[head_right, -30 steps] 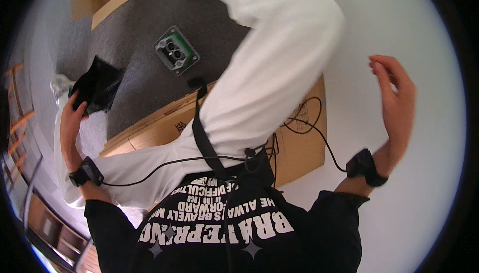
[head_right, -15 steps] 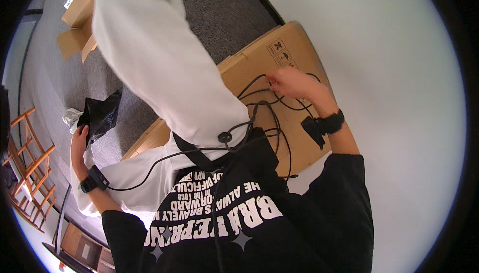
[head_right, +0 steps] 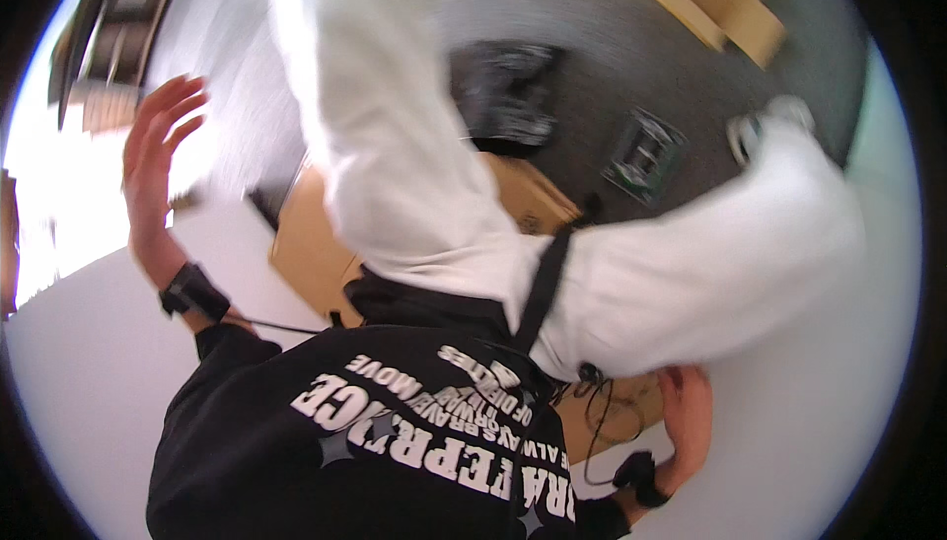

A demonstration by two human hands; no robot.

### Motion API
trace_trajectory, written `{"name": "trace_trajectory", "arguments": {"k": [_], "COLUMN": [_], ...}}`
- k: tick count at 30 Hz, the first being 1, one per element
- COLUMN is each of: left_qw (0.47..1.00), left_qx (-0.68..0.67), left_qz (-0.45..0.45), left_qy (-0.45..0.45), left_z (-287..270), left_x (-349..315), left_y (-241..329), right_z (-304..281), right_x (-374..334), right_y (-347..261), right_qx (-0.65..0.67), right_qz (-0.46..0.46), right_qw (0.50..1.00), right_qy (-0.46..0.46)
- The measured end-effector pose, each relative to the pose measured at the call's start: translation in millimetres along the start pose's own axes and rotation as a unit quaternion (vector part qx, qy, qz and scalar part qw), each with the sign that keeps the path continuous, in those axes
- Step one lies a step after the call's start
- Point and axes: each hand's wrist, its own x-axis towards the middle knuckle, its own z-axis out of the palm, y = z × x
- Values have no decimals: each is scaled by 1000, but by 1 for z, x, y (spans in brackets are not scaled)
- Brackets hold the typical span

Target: The person sits on the floor and opens a small plastic bag to remove screws. They then use a screwdriver to fasten screws into a wall electrical box, securing internal components.

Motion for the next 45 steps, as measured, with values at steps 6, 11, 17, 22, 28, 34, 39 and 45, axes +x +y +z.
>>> {"name": "trace_trajectory", "arguments": {"k": [6, 11, 17, 22, 28, 34, 39, 45], "left_qw": [888, 732, 763, 844, 946, 973, 973, 984], "left_qx": [-49, -235, -236, -160, -27, 29, -7, -32], "left_qz": [-458, -580, -480, -403, -185, -58, -126, -150], "left_qy": [8, -270, -363, -315, -266, -223, -192, -92], "left_z": [47, 114, 178, 168, 178, 170, 163, 129], "left_x": [-137, -205, -156, -57, 47, 101, 112, 98], "left_y": [-144, -184, -206, -198, -112, -58, -39, -13], "right_z": [-124, -153, -114, -78, -93, -98, -116, -124], "right_x": [38, 45, 66, 76, 116, 227, 300, 331], "right_y": [-66, -97, -54, -3, 19, -36, -98, -158], "right_qx": [-158, -163, -17, 32, -32, -11, -26, -52], "right_qz": [-51, -73, 34, -35, 13, -51, -116, -163], "right_qw": [986, 982, 999, 999, 996, 996, 990, 982], "right_qy": [-23, -69, -38, -23, -81, -67, -73, -75]}}
